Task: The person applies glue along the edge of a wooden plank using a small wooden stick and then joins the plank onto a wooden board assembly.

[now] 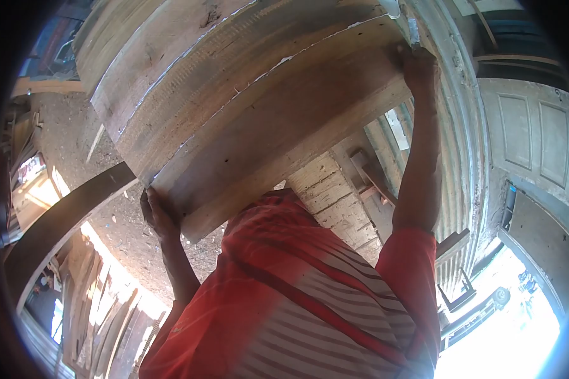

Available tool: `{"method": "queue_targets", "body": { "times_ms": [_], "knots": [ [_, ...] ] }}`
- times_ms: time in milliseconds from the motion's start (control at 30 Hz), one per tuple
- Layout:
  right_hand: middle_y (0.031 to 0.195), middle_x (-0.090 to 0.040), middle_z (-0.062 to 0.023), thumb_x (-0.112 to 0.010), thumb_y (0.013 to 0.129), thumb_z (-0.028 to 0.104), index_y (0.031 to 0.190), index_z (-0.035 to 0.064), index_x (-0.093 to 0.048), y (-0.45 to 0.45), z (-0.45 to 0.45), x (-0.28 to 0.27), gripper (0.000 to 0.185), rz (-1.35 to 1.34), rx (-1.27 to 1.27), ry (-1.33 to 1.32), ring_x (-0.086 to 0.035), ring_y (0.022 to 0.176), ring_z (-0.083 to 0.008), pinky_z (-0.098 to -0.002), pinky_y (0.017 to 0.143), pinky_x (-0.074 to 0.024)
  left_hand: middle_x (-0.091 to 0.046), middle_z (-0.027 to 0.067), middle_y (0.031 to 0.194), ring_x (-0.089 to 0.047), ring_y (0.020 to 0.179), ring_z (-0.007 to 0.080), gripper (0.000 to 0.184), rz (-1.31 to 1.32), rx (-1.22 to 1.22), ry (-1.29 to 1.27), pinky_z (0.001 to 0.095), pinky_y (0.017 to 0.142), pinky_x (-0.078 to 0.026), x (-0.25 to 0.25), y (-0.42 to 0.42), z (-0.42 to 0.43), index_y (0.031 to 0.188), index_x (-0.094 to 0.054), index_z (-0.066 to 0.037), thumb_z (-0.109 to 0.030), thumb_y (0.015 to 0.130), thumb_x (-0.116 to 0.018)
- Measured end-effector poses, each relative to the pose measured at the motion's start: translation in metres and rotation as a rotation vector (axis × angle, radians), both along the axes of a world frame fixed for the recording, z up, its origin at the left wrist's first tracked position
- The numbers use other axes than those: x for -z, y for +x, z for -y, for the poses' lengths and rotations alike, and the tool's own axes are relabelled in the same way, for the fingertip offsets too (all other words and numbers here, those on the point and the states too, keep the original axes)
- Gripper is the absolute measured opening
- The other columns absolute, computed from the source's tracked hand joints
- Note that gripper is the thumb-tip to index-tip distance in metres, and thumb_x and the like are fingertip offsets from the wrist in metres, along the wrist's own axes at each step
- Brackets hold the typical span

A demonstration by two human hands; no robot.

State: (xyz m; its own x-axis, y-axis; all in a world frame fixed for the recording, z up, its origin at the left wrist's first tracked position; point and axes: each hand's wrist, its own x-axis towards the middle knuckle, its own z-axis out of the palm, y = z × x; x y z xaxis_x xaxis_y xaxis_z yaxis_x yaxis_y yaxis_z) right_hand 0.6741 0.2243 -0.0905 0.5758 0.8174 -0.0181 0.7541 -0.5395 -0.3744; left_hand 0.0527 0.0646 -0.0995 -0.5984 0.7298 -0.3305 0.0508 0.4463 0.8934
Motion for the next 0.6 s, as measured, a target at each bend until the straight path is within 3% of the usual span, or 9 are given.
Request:
{"method": "queue_targets", "body": {
  "times_ms": [133,233,433,567,600],
  "knots": [
    [0.119,-0.071,-0.0249,-0.067,0.092,0.053,0.118,0.0046,-0.074,0.004,-0.004,0.007,0.055,0.029,0.014,-0.020,-0.067,0.114,-0.0430,-0.0510,0.096,-0.0508,-0.062,0.0132,0.126,-0.059,0.113,0.0234,0.050,0.064,0.017,0.000,0.0383,0.096,-0.049,-0.005,0.001,-0.001,0.139,-0.056,-0.001,-0.040,0.108,-0.055],
    [0.120,-0.071,-0.0253,-0.067,0.092,0.054,0.119,0.0056,-0.073,0.005,-0.005,0.006,0.055,-0.011,0.009,-0.021,-0.066,0.116,-0.0430,-0.0512,0.098,-0.0505,-0.065,0.0103,0.115,-0.060,0.103,0.0206,0.053,0.042,0.057,-0.029,0.0357,0.088,-0.051,-0.004,-0.002,-0.001,0.131,-0.060,0.000,-0.046,0.106,-0.058],
    [0.119,-0.071,-0.0243,-0.066,0.091,0.056,0.118,0.0072,-0.074,0.008,-0.004,0.007,0.056,0.072,-0.052,-0.006,-0.066,0.115,-0.0432,-0.0512,0.096,-0.0512,-0.065,0.0095,0.113,-0.060,0.102,0.0199,0.049,0.150,0.057,0.013,0.0363,0.088,-0.050,0.000,-0.004,-0.001,0.126,-0.064,-0.001,-0.045,0.107,-0.055],
    [0.111,-0.073,-0.0237,-0.072,0.089,0.052,0.115,0.0066,-0.073,-0.003,0.000,0.002,0.052,0.220,-0.137,0.131,-0.069,0.107,-0.0436,-0.0514,0.088,-0.0525,-0.066,0.0085,0.110,-0.061,0.100,0.0200,0.048,0.158,0.057,0.022,0.0371,0.089,-0.050,-0.001,-0.006,0.000,0.123,-0.065,-0.001,-0.045,0.106,-0.057],
    [0.099,-0.073,-0.0206,-0.076,0.089,0.046,0.107,0.0065,-0.071,-0.033,0.004,-0.024,0.044,0.173,-0.112,0.166,-0.072,0.092,-0.0409,-0.0504,0.079,-0.0536,-0.066,0.0086,0.110,-0.062,0.099,0.0198,0.049,0.186,0.054,0.033,0.0370,0.088,-0.051,-0.002,-0.005,0.000,0.123,-0.064,0.000,-0.046,0.105,-0.059]
  ]
}}
